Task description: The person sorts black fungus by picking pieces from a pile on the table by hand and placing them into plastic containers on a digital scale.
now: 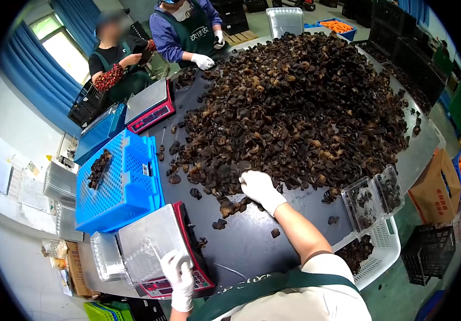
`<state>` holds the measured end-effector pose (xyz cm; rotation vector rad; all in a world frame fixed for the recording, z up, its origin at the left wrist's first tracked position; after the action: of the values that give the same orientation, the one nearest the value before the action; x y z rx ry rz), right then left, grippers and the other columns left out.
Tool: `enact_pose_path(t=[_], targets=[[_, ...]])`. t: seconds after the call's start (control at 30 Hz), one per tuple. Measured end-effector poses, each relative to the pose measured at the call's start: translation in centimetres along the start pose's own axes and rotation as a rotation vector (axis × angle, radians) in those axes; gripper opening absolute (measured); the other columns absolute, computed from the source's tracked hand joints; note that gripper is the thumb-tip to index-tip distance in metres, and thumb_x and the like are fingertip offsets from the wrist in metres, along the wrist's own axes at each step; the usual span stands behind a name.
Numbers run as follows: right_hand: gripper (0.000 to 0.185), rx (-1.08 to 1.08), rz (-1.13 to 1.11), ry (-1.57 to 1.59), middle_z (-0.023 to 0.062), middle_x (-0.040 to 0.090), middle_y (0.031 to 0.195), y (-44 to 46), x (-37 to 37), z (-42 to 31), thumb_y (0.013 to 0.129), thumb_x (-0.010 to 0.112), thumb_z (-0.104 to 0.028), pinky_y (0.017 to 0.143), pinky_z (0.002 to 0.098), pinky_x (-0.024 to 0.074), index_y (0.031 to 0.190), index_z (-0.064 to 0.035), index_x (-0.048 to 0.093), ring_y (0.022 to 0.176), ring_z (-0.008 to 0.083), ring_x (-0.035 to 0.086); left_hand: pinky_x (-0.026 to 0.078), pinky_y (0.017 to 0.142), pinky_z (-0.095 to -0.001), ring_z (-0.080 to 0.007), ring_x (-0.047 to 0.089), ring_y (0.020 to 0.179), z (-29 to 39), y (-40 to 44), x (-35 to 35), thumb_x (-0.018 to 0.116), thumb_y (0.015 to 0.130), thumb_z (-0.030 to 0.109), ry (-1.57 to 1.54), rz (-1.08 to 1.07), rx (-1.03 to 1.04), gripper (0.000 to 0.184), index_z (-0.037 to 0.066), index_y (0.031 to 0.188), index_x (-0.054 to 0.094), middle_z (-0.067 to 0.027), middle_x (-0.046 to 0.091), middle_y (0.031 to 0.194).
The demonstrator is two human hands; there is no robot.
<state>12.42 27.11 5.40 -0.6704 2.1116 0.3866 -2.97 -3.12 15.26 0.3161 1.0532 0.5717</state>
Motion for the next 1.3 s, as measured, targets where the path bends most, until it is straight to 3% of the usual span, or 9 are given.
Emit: enact_pose_path(t=[0.13,0.3,0.6,0.67,0.87,1.03,1.13,1.2,1.3], targets=[[0.015,-0.265,0.143,0.042,0.0129,0.063,0.081,-2.6,3.2,2.8,0.073,0.059,-0.010,0.077,0.0393,0.0493,0.087,-0.0068,0.065,0.083,0.0301,0.062,0.039,0.097,-0.0397,-0.0307,0.051,0.109,-0.7,3.2,7.8,0.060,0.077,-0.003,-0.222,-0.022,-0.189,0.040,0.007,0.116,0.060,-0.0149,0.053,0.113],[0.022,0.087,0.120,0.819,0.0102,0.065,0.084,-6.7,-3.6,2.1,0.081,0.051,-0.001,0.075,0.0298,0.0510,0.102,0.0005,0.059,0.081,0.0186,0.064,0.041,0.095,-0.0377,-0.0284,0.053,0.106,-3.5,6.9,16.1,0.061,0.078,-0.002,-0.429,-0.012,-0.271,0.036,0.004,0.113,0.057,-0.0132,0.055,0.111],[0.023,0.241,-0.075,0.500,0.0107,0.069,0.096,-13.8,-7.4,6.9,0.086,0.058,-0.020,0.078,0.0308,0.0504,0.102,-0.0057,0.066,0.083,0.0225,0.066,0.040,0.095,-0.0405,-0.0345,0.048,0.111,-6.5,7.0,23.3,0.067,0.078,0.017,0.090,-0.109,-0.210,0.041,0.009,0.118,0.059,-0.0190,0.052,0.117],[0.036,0.265,0.055,0.207,0.0098,0.067,0.088,-13.7,-7.6,4.7,0.083,0.062,-0.034,0.076,0.0338,0.0513,0.110,-0.0110,0.064,0.081,0.0268,0.065,0.041,0.092,-0.0427,-0.0344,0.050,0.105,-7.0,6.5,23.6,0.066,0.078,0.018,-0.053,-0.103,-0.265,0.038,0.010,0.115,0.061,-0.0182,0.053,0.114],[0.028,-0.136,0.160,-0.029,0.0078,0.066,0.083,-8.9,1.4,0.6,0.079,0.062,-0.029,0.065,0.0382,0.0506,0.103,-0.0146,0.065,0.073,0.0278,0.063,0.045,0.083,-0.0365,-0.0263,0.056,0.088,-7.0,4.8,22.4,0.065,0.078,0.007,-0.245,-0.012,-0.321,0.020,0.003,0.097,0.061,-0.0117,0.059,0.094],[0.020,-0.214,-0.023,-0.117,0.0099,0.065,0.079,-5.2,6.5,-0.2,0.078,0.060,-0.025,0.063,0.0416,0.0501,0.090,-0.0099,0.066,0.071,0.0301,0.064,0.045,0.065,-0.0227,-0.0101,0.056,0.073,-9.0,3.9,20.8,0.060,0.088,0.009,-0.727,0.036,-0.778,0.014,0.003,0.101,0.060,-0.0018,0.059,0.086],[0.018,-0.148,0.059,-0.029,0.0115,0.064,0.072,-5.7,3.3,-0.6,0.078,0.054,-0.024,0.062,0.0423,0.0497,0.076,-0.0071,0.062,0.069,0.0299,0.064,0.045,0.062,-0.0226,-0.0095,0.056,0.071,-9.8,3.1,20.3,0.054,0.094,0.013,-0.918,0.129,-0.964,0.011,0.005,0.099,0.059,-0.0015,0.058,0.083],[0.024,-0.036,-0.046,0.030,0.0103,0.066,0.086,-7.1,-0.3,0.4,0.080,0.055,-0.030,0.068,0.0398,0.0513,0.093,-0.0148,0.067,0.078,0.0292,0.064,0.045,0.063,-0.0228,-0.0097,0.057,0.071,-9.8,2.8,19.9,0.054,0.094,0.012,-0.913,0.241,-1.021,0.009,0.005,0.095,0.057,-0.0016,0.057,0.082],[0.026,-0.007,-0.226,0.248,0.0100,0.066,0.086,-10.9,-6.3,3.0,0.076,0.062,-0.030,0.072,0.0353,0.0508,0.092,-0.0106,0.066,0.079,0.0283,0.063,0.043,0.061,-0.0224,-0.0079,0.052,0.067,-8.0,2.7,18.9,0.054,0.094,0.012,-0.829,0.289,-0.940,0.007,0.005,0.094,0.055,-0.0013,0.056,0.079]])
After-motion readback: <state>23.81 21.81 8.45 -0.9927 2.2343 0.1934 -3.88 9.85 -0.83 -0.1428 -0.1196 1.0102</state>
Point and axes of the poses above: each hand's wrist, its own y-axis towards the middle knuckle, its own x-axis out of the palm, z = x × y, the point moved 2 cm from there along y, towards the middle knuckle
